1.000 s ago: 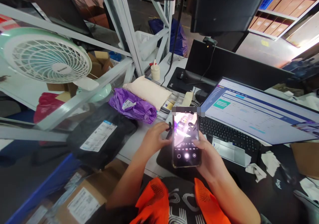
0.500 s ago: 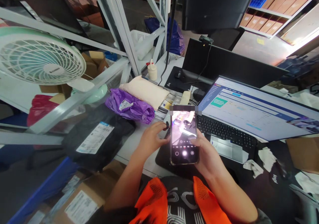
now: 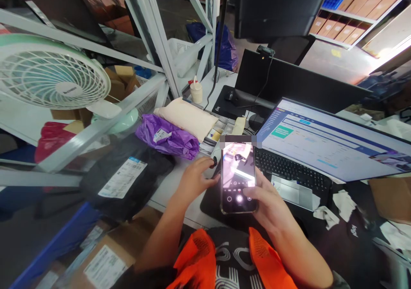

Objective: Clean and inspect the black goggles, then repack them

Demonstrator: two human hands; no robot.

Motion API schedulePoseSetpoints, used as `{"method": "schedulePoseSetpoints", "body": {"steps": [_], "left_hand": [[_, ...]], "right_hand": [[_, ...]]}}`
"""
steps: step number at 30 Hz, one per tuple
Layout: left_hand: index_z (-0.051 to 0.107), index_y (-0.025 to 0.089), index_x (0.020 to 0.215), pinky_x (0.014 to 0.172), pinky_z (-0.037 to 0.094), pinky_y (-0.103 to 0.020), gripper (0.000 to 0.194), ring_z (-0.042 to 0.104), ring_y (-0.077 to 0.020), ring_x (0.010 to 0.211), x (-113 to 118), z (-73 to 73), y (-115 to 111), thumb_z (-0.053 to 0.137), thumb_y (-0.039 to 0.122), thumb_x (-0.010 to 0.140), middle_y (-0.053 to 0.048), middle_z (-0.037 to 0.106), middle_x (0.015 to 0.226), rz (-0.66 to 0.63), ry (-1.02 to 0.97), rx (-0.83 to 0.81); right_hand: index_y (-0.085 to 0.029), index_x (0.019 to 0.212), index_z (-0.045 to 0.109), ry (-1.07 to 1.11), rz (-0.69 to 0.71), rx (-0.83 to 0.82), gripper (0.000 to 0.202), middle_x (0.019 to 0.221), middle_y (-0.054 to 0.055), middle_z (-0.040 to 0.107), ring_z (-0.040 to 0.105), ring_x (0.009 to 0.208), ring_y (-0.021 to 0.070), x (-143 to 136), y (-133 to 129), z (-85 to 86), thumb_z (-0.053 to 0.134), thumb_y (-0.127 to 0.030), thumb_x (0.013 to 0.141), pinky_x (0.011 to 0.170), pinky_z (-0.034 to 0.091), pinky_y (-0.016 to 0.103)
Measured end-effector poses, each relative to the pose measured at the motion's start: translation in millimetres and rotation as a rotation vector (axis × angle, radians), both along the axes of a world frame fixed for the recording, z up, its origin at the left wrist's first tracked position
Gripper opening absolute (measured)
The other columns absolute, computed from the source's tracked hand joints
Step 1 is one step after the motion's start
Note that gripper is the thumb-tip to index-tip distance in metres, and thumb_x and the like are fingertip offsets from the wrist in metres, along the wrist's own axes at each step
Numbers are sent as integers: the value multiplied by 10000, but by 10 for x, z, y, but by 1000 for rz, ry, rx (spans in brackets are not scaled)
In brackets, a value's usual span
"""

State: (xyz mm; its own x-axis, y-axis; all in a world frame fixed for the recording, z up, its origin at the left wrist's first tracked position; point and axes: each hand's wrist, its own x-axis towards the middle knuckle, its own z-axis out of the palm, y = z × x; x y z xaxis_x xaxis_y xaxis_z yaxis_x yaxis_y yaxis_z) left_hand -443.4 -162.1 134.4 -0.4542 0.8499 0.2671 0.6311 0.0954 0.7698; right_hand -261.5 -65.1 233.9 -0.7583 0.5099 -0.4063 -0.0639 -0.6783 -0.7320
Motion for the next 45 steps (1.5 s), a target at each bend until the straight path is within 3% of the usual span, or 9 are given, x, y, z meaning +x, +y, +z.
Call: {"method": "schedulePoseSetpoints", "body": {"steps": [4, 7, 13, 22, 27, 30, 35, 41, 45], "left_hand": [[676, 208, 957, 838, 542, -351, 256, 666, -243, 940, -4, 4, 3, 765, 205, 718, -71, 706, 1006, 5, 8, -11], [674, 204, 938, 819, 543, -344, 249, 667, -240, 926, 2, 15, 13, 775, 201, 710, -68, 706, 991, 4, 17, -18], [662, 201, 907, 785, 540, -330, 185, 666, -224, 885, 39, 51, 33, 741, 188, 741, -60, 698, 951, -14, 46, -8], [661, 184, 922, 803, 540, -330, 179, 667, -222, 895, 46, 0, 14, 710, 166, 751, -69, 695, 959, -19, 76, 22], [675, 200, 942, 839, 542, -334, 174, 669, -218, 906, 37, -42, 4, 720, 212, 775, -57, 704, 952, -12, 78, 15], [677, 199, 923, 819, 550, -331, 161, 672, -227, 921, 31, -58, 3, 728, 239, 776, -66, 708, 963, -4, 92, 27], [670, 191, 910, 782, 559, -318, 169, 678, -226, 906, 24, -67, 9, 736, 210, 756, -68, 708, 957, -5, 112, 47], [670, 189, 931, 800, 558, -317, 166, 678, -218, 910, 10, -77, 11, 723, 203, 774, -65, 705, 957, -15, 123, 46], [681, 192, 967, 832, 555, -330, 189, 678, -220, 924, 10, -88, 7, 725, 221, 786, -67, 706, 967, -14, 131, 45]], "right_hand": [[-265, 1253, 568, 76, 169, 58, 767, 1102, 35, 690, 649, 901, 214, 102, -2, -1, 832, -83, 556, 768, 500, 327], [-287, 1314, 518, 52, 176, 73, 859, 1085, 26, 687, 653, 905, 205, 183, -17, -23, 852, -72, 553, 755, 503, 310], [-298, 1252, 589, 69, 22, 69, 562, 1069, 28, 704, 661, 887, 191, 242, -16, -44, 820, -266, 741, 774, 521, 308], [-326, 1224, 646, 87, -32, 11, 623, 1080, -4, 713, 652, 876, 184, 243, 28, -31, 836, -185, 648, 723, 513, 256], [-292, 1123, 700, 36, -106, -126, 468, 954, -2, 731, 628, 702, 159, 225, 100, -60, 793, -282, 665, 607, 499, 243], [-256, 1026, 721, -30, -171, -44, 389, 814, -23, 716, 600, 642, 130, 198, 115, -94, 820, -260, 650, 591, 485, 222], [-242, 1060, 681, -14, -86, 135, 552, 904, -6, 738, 636, 717, 154, 179, 77, -149, 905, -186, 558, 666, 506, 256], [-245, 1110, 684, 69, -73, 40, 456, 999, 27, 743, 671, 855, 220, 181, 89, -123, 825, -287, 679, 754, 503, 305], [-221, 950, 726, 8, -157, -22, 316, 890, 35, 757, 673, 794, 232, 146, 111, -152, 821, -359, 682, 753, 499, 330]]}}
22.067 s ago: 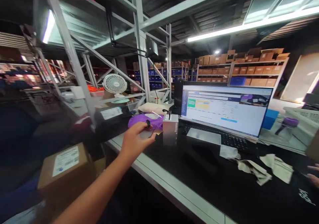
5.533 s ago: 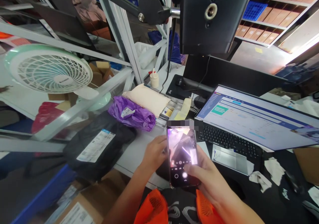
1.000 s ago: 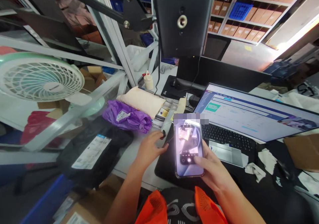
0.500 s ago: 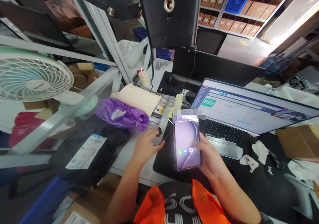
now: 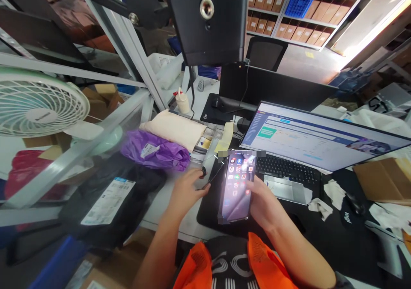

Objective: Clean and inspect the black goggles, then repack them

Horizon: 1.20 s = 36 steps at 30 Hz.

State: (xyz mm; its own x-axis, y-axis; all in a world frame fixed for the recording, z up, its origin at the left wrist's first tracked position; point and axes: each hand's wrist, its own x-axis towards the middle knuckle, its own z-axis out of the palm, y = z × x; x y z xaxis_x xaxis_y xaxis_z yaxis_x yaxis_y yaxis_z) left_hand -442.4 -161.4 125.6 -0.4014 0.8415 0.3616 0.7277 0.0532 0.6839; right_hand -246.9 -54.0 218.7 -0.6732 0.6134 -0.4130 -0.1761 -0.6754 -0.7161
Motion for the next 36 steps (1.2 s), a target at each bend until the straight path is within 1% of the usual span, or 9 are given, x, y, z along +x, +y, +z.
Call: {"method": "schedulePoseSetpoints", "body": {"steps": [5, 7, 12, 16, 20, 24, 26, 31, 36], "left_hand": [[681, 193, 980, 845, 556, -343, 204, 678, -220, 911, 17, -11, -5, 730, 217, 783, -65, 705, 958, -3, 13, 4], [677, 195, 984, 834, 560, -336, 209, 679, -218, 909, 19, -13, -7, 731, 215, 784, -65, 703, 962, -3, 18, 11], [670, 193, 972, 835, 568, -326, 197, 682, -219, 940, 16, 2, -27, 728, 194, 784, -75, 702, 1003, 12, 45, 51], [670, 203, 969, 844, 576, -328, 178, 685, -213, 955, 24, 48, -57, 707, 168, 798, -72, 699, 1038, 32, 74, 76], [664, 205, 945, 849, 582, -346, 136, 686, -212, 957, 28, 107, -75, 678, 146, 823, -69, 703, 1059, 14, 105, 88], [651, 207, 953, 870, 581, -351, 132, 678, -206, 990, 16, 173, -94, 651, 129, 846, -68, 701, 1078, -12, 118, 106], [644, 209, 959, 878, 579, -355, 130, 673, -207, 1012, 3, 200, -105, 643, 129, 856, -68, 699, 1093, -25, 124, 107], [642, 211, 978, 900, 571, -361, 141, 668, -209, 1034, -28, 209, -104, 633, 126, 866, -70, 700, 1107, -42, 156, 91], [643, 208, 955, 881, 574, -352, 130, 670, -204, 1013, -28, 193, -69, 625, 116, 866, -64, 701, 1088, -54, 168, 84]], "right_hand": [[-192, 780, 719, -104, -84, -48, 322, 748, 37, 744, 649, 682, 209, -75, -3, -33, 887, -395, 595, 738, 499, 336], [-187, 759, 717, -116, -99, -64, 329, 736, 36, 742, 648, 677, 207, -87, -8, -29, 891, -408, 588, 743, 506, 339], [-216, 842, 728, -89, -195, -132, 306, 859, 35, 768, 688, 892, 282, -1, 42, -34, 831, -419, 636, 847, 528, 395], [-219, 875, 723, -94, -184, -76, 262, 962, 50, 770, 677, 1023, 316, 149, 155, -34, 811, -351, 666, 910, 523, 432], [-238, 898, 721, -159, -159, -30, 248, 1002, 51, 766, 671, 1055, 326, 295, 106, 92, 803, -294, 671, 907, 533, 447], [-314, 959, 720, -209, -189, 119, 315, 1103, 42, 748, 641, 1116, 336, 373, -76, 296, 796, -224, 667, 911, 531, 444], [-336, 966, 722, -199, -135, 139, 356, 1106, 54, 745, 629, 1122, 364, 346, -73, 345, 810, -225, 640, 897, 532, 470], [-345, 931, 730, -139, 44, 47, 413, 1011, 85, 755, 624, 1081, 431, 205, 58, 356, 846, -280, 540, 795, 543, 527], [-343, 1057, 716, -173, -23, 102, 439, 1108, 59, 738, 634, 1090, 370, 131, -84, 473, 792, -243, 636, 783, 554, 461]]}}
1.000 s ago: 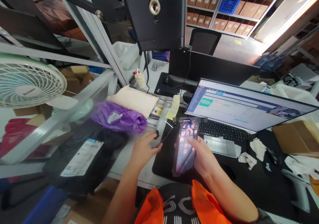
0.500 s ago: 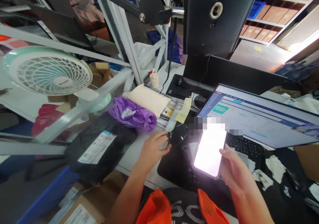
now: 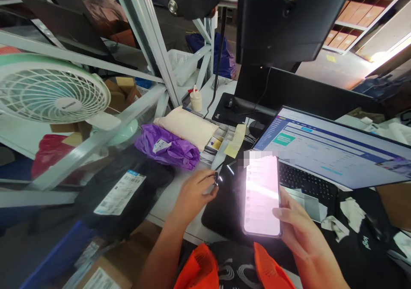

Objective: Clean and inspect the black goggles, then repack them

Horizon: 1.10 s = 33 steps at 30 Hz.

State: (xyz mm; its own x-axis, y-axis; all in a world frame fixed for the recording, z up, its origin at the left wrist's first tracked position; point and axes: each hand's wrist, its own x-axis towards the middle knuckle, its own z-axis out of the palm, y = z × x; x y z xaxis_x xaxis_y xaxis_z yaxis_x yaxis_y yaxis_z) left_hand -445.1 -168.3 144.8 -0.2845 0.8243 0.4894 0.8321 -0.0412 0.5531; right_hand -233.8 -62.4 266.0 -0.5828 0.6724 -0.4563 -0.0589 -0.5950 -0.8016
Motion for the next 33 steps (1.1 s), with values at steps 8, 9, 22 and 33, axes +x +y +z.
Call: {"method": "schedulePoseSetpoints", "body": {"steps": [8, 9, 22, 33], "left_hand": [[643, 205, 965, 878, 577, -341, 147, 672, -201, 998, 13, -15, 11, 627, 104, 859, -69, 695, 1087, -12, -27, -19], [645, 207, 967, 876, 577, -341, 150, 673, -201, 995, 12, -23, 10, 628, 105, 858, -69, 697, 1087, -13, -23, -19], [678, 216, 979, 879, 580, -331, 141, 692, -206, 987, 23, -53, -2, 631, 151, 863, -72, 720, 1071, 13, 19, 1], [682, 221, 1039, 892, 589, -336, 190, 696, -212, 986, 20, -89, -12, 631, 158, 867, -66, 715, 1076, 0, 40, 17]], "right_hand": [[-298, 1080, 716, 35, 58, -97, 490, 1089, 54, 747, 683, 981, 317, -40, 133, -295, 821, -225, 607, 783, 560, 424], [-292, 1093, 712, 47, 60, -108, 488, 1090, 57, 747, 690, 958, 313, -28, 143, -342, 824, -239, 621, 783, 557, 427], [-242, 1080, 713, 103, -48, -111, 377, 1108, 56, 748, 670, 996, 286, -38, 141, -547, 789, -382, 738, 869, 501, 399], [-215, 1011, 733, 35, -273, -269, 491, 1055, 54, 773, 684, 1040, 299, -136, 147, -574, 790, -568, 674, 931, 516, 400]]}}
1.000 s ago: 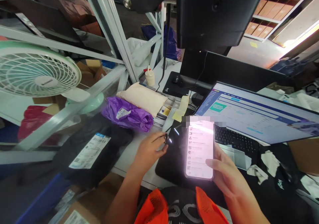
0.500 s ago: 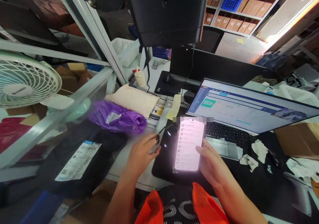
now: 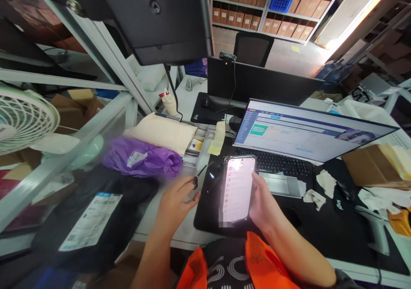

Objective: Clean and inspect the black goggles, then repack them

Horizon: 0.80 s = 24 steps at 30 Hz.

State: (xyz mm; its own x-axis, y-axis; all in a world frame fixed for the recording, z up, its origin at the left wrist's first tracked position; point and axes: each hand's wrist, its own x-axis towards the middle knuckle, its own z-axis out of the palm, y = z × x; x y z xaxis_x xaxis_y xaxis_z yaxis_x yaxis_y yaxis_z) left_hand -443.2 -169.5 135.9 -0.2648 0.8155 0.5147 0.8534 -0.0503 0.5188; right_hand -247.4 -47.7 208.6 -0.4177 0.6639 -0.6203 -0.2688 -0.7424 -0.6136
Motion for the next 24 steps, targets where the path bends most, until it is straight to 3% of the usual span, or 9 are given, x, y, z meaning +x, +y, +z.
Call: {"method": "schedulePoseSetpoints", "body": {"steps": [10, 18, 24], "left_hand": [[641, 219, 1073, 902, 572, -322, 221, 677, -199, 1001, 5, -5, -4, 639, 134, 868, -66, 698, 1091, -19, 42, -5], [643, 229, 1084, 911, 566, -321, 236, 675, -202, 1014, 8, -13, -13, 633, 136, 867, -56, 693, 1102, -19, 39, -26], [655, 223, 1083, 925, 559, -318, 236, 679, -201, 1008, 18, -19, -4, 643, 146, 860, -55, 697, 1105, -17, 29, -33]], "right_hand": [[-220, 1057, 731, 23, -49, 4, 444, 1116, 57, 761, 669, 1114, 276, -17, 35, -97, 730, -555, 766, 956, 515, 372], [-212, 1030, 719, 7, -9, -39, 507, 985, 70, 783, 715, 936, 294, -23, 41, -126, 726, -624, 734, 913, 533, 446], [-217, 1008, 726, -8, -43, -33, 444, 1098, 55, 766, 680, 1080, 287, -31, 42, -102, 770, -549, 717, 963, 511, 401]]}}
